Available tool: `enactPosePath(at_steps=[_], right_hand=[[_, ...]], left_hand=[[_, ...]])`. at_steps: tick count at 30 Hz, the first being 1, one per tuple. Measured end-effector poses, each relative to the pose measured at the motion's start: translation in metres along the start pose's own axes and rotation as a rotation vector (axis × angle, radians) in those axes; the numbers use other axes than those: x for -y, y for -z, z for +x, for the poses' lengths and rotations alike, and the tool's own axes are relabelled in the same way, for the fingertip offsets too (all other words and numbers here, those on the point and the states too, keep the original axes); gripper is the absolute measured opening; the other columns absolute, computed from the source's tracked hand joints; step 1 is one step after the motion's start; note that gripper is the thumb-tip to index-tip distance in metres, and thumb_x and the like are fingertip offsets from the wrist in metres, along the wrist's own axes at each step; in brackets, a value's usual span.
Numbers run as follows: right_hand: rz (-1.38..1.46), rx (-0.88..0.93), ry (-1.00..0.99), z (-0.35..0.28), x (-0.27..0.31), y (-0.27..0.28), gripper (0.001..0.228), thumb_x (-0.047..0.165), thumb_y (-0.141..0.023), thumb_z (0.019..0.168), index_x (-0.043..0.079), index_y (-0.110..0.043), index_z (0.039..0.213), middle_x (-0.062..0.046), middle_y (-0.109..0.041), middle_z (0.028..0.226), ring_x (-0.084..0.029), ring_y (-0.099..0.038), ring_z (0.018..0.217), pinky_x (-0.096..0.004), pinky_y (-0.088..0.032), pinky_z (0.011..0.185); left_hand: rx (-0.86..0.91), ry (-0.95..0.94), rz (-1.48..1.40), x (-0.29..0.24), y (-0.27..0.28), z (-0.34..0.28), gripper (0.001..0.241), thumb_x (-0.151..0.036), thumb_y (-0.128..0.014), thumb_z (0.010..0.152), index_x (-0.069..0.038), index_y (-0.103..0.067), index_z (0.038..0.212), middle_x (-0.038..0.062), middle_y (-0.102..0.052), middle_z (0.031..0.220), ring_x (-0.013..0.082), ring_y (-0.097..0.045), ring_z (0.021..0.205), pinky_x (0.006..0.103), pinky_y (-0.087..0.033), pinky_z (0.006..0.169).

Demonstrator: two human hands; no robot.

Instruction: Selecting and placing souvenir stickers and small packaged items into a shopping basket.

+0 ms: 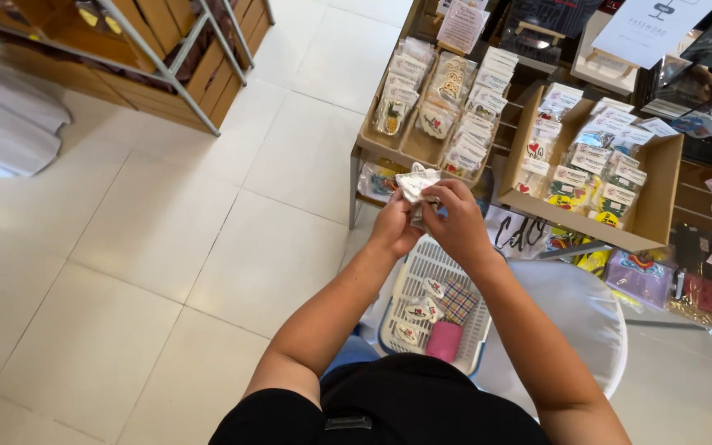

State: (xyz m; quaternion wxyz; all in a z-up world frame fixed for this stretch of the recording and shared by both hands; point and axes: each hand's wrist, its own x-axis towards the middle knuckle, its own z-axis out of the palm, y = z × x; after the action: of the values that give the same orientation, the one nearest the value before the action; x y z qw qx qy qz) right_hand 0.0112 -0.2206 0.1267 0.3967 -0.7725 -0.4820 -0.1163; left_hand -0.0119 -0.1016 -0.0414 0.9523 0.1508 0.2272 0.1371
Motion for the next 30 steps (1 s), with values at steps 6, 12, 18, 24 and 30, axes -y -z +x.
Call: enactPosePath(at_steps=[6,12,18,24,30], right_hand=[[0.387,-0.056,-0.238,-0.064,-0.023,0.049,0.021,0.013,-0.079,0.096,0.006,-0.072,0.115,-0.013,-0.055,0.116,-0.035,-0.067,0.104,-0.039,-0.060,0.086],[1.073,0.052,-0.895,-0.119,-0.027,0.068,0.039,0.012,-0.077,0.094,0.001,-0.059,0.127,-0.008,-0.066,0.103,-0.017,-0.071,0.082,-0.026,-0.064,0.059],[1.293,0.101,-0.997,-0.169,-0.043,0.065,0.030,0.005,-0.076,0.092,0.004,-0.063,0.119,-0.010,-0.073,0.101,-0.021,-0.076,0.083,-0.031,-0.067,0.070],[1.410,0.003,-1.055,-0.183,-0.039,0.079,0.026,-0.002,-0.072,0.091,-0.003,-0.065,0.116,-0.014,-0.071,0.104,-0.026,-0.076,0.089,-0.039,-0.069,0.078],[1.462,-0.136,-1.026,-0.179,-0.035,0.066,0.019,-0.001,-0.072,0.093,0.000,-0.067,0.111,-0.012,-0.073,0.105,-0.029,-0.076,0.093,-0.044,-0.067,0.087]], left_hand=[[0.064,-0.067,0.042,0.031,-0.048,-0.096,0.037,0.000,-0.060,0.095,-0.019,-0.067,0.126,0.017,-0.072,0.115,0.0343,-0.074,0.097,0.0524,-0.063,0.080],[0.062,-0.182,0.313,0.070,-0.045,-0.140,0.032,-0.004,-0.061,0.097,-0.018,-0.066,0.126,0.015,-0.072,0.116,0.0299,-0.073,0.100,0.0459,-0.063,0.082],[0.062,-0.273,0.537,0.070,-0.047,-0.182,0.045,-0.001,-0.065,0.091,-0.014,-0.064,0.134,0.012,-0.071,0.117,0.0215,-0.070,0.103,0.0370,-0.060,0.090],[0.001,-0.535,0.750,0.031,-0.099,-0.229,0.043,-0.005,-0.065,0.095,-0.012,-0.062,0.137,0.013,-0.067,0.121,0.0204,-0.063,0.111,0.0370,-0.056,0.094],[0.103,-1.020,1.403,0.014,-0.108,-0.261,0.040,-0.009,-0.065,0.093,-0.025,-0.067,0.129,0.004,-0.065,0.121,0.0278,-0.064,0.118,0.0413,-0.050,0.104]])
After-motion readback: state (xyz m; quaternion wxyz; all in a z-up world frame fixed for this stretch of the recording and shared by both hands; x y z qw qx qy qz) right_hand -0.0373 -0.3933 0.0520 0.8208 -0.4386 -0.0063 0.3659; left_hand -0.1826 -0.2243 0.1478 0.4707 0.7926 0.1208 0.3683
